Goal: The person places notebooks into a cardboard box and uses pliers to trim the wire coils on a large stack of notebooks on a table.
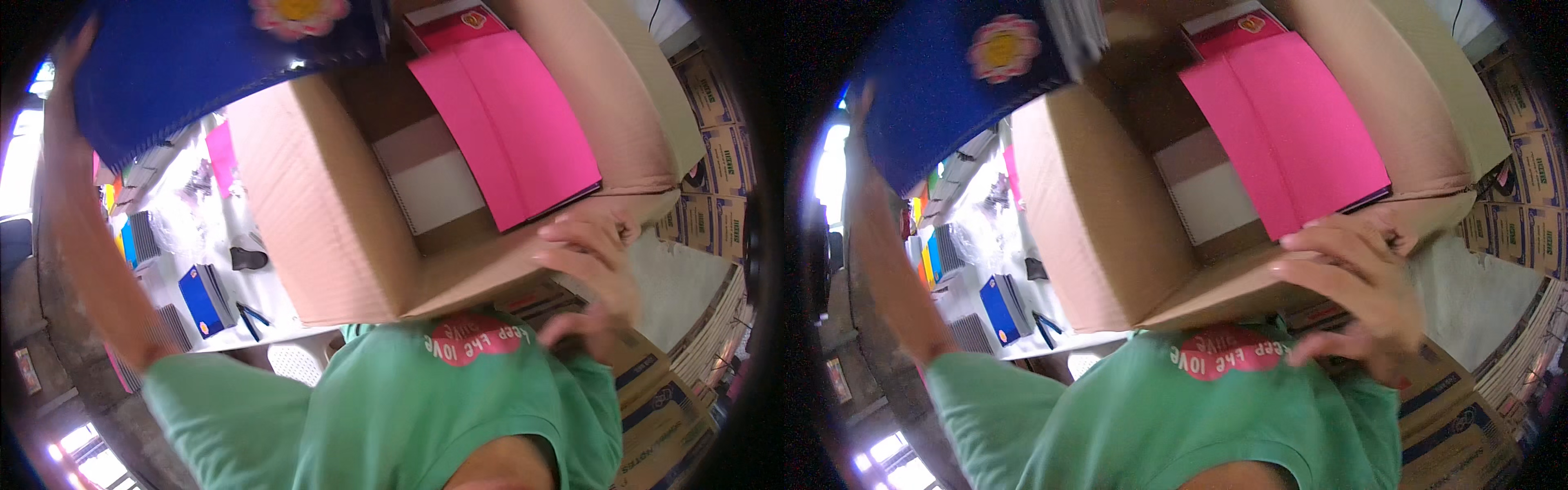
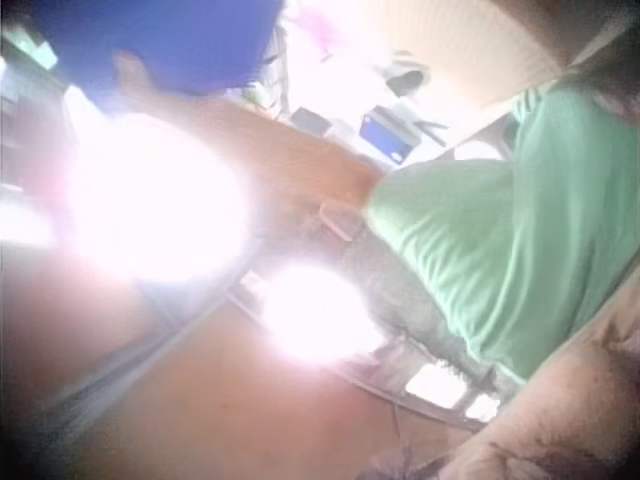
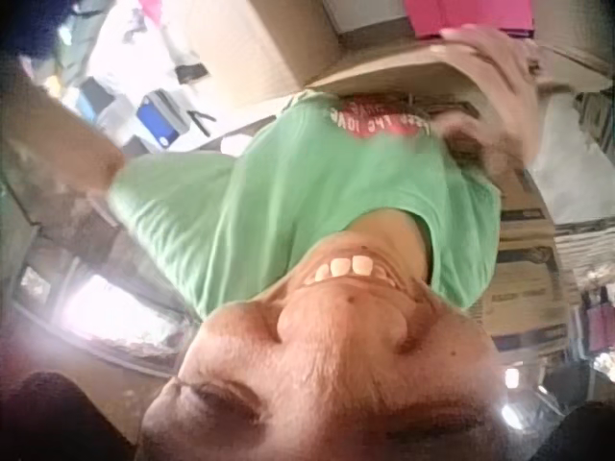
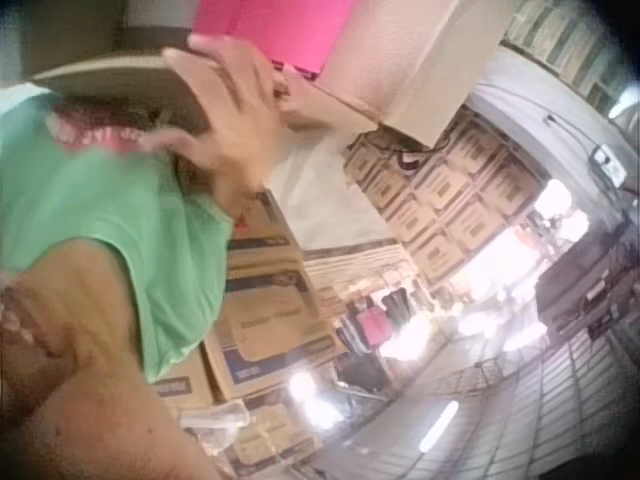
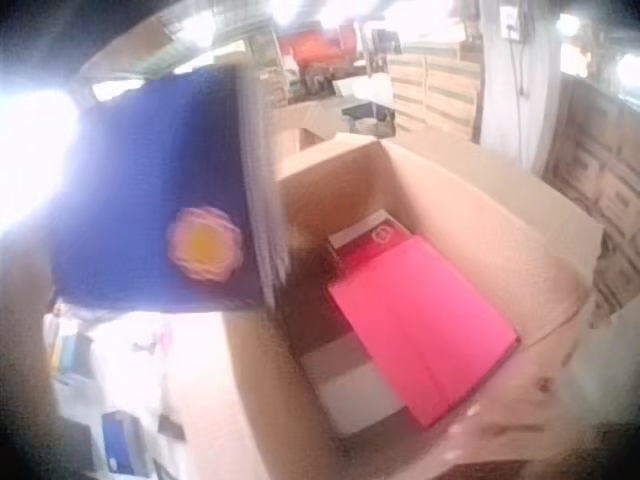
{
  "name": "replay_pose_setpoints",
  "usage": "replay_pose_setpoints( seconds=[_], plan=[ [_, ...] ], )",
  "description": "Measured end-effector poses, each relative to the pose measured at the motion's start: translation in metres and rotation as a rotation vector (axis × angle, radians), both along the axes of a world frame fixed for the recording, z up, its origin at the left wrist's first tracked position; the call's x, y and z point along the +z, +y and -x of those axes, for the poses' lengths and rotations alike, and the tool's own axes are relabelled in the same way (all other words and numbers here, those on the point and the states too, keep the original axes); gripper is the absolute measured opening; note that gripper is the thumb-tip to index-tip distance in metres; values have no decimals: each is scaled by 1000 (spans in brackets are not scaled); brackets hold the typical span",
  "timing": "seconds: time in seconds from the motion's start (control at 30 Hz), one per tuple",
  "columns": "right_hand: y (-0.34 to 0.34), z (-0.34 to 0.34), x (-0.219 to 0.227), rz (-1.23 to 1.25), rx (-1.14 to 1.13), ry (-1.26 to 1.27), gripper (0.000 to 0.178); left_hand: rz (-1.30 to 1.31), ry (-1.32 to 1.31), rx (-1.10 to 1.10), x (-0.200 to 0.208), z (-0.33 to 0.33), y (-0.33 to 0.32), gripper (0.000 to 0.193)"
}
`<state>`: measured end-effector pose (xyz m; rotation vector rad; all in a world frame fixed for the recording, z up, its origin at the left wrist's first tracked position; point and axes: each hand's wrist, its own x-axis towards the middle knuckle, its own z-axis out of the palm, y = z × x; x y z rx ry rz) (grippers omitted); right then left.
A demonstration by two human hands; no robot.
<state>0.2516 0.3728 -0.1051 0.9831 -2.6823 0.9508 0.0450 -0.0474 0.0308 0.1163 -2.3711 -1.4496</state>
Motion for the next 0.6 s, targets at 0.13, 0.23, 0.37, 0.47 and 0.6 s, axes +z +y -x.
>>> replay_pose_setpoints(
  seconds=[0.13, 0.23, 0.37, 0.47, 0.6],
  plan=[
    [24, 59, 28, -131, 318, -199, 51, -442, 448, 145, -86, -103, -70, 58],
    [-22, 138, 46, -245, 327, -181, 36, -598, 470, 234, -171, -171, -87, 57],
    [-121, 241, -44, -775, 356, -232, 33, -939, 314, 320, -246, -263, -91, 57],
    [-141, 271, -144, -1230, 434, -442, 39, -1197, 229, 294, -273, -307, -86, 57],
    [-122, 261, -200, -1295, 263, -481, 34, -1415, 191, 299, -289, -345, -86, 56]
  ],
)
